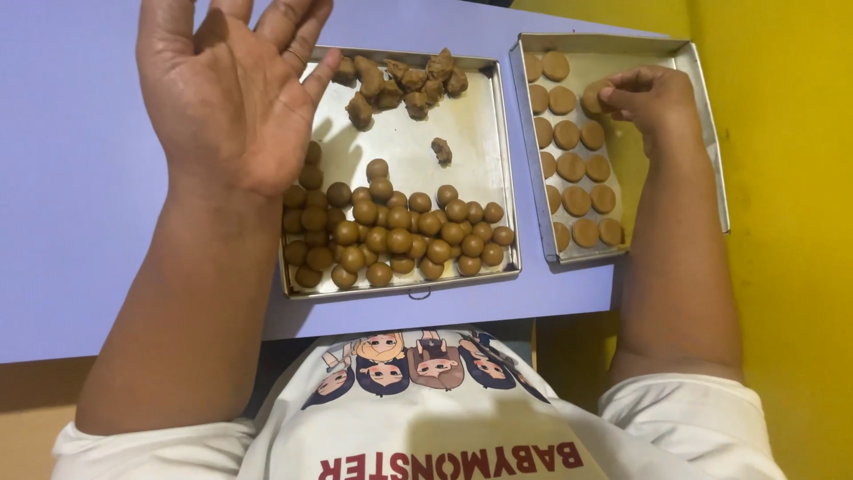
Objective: Rolling small pieces of dough into balls and flattening them into cookie shapes on a baking tray.
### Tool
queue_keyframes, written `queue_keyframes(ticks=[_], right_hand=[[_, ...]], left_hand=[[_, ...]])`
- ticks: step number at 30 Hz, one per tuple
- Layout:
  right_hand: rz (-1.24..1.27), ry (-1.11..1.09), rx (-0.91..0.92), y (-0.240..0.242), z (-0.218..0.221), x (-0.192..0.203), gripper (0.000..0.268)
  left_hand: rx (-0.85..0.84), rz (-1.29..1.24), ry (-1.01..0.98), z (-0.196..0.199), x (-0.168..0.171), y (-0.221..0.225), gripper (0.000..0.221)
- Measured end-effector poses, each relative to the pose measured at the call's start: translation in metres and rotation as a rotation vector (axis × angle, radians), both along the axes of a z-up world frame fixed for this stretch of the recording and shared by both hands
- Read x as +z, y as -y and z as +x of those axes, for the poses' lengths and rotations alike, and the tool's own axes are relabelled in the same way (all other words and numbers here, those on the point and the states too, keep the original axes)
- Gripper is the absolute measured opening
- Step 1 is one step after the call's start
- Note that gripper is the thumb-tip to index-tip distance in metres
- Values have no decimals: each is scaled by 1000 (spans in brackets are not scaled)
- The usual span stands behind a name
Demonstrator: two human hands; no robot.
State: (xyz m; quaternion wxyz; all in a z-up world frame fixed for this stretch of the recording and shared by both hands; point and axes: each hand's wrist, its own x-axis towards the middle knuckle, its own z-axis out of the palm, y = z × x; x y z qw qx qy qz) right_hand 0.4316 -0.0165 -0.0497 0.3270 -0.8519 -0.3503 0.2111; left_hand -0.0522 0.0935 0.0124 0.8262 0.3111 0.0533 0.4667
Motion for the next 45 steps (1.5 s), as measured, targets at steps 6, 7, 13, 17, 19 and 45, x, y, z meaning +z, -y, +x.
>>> queue_keyframes(ticks=[6, 7, 13, 17, 19, 45], right_hand=[[-40, 24, -5, -4, -8, 0, 17], [-43, 24, -3, -3, -6, 0, 17], [-132, 316, 164, 1, 10, -5, 14], [-200, 570, 208, -8, -19, 13, 18], [-164, 575, 202, -14, -56, 29, 18], [36, -254, 582, -29, -190, 80, 27]], left_hand=[[-26, 120, 71, -8, -30, -29, 46], [-24, 118, 71, -7, -29, -29, 46], [114, -246, -21, -3, -33, -32, 67], [165, -308, -79, 3, -29, -27, 61], [151, -250, -43, 5, -31, -25, 62], [131, -122, -202, 31, -19, 1, 77]])
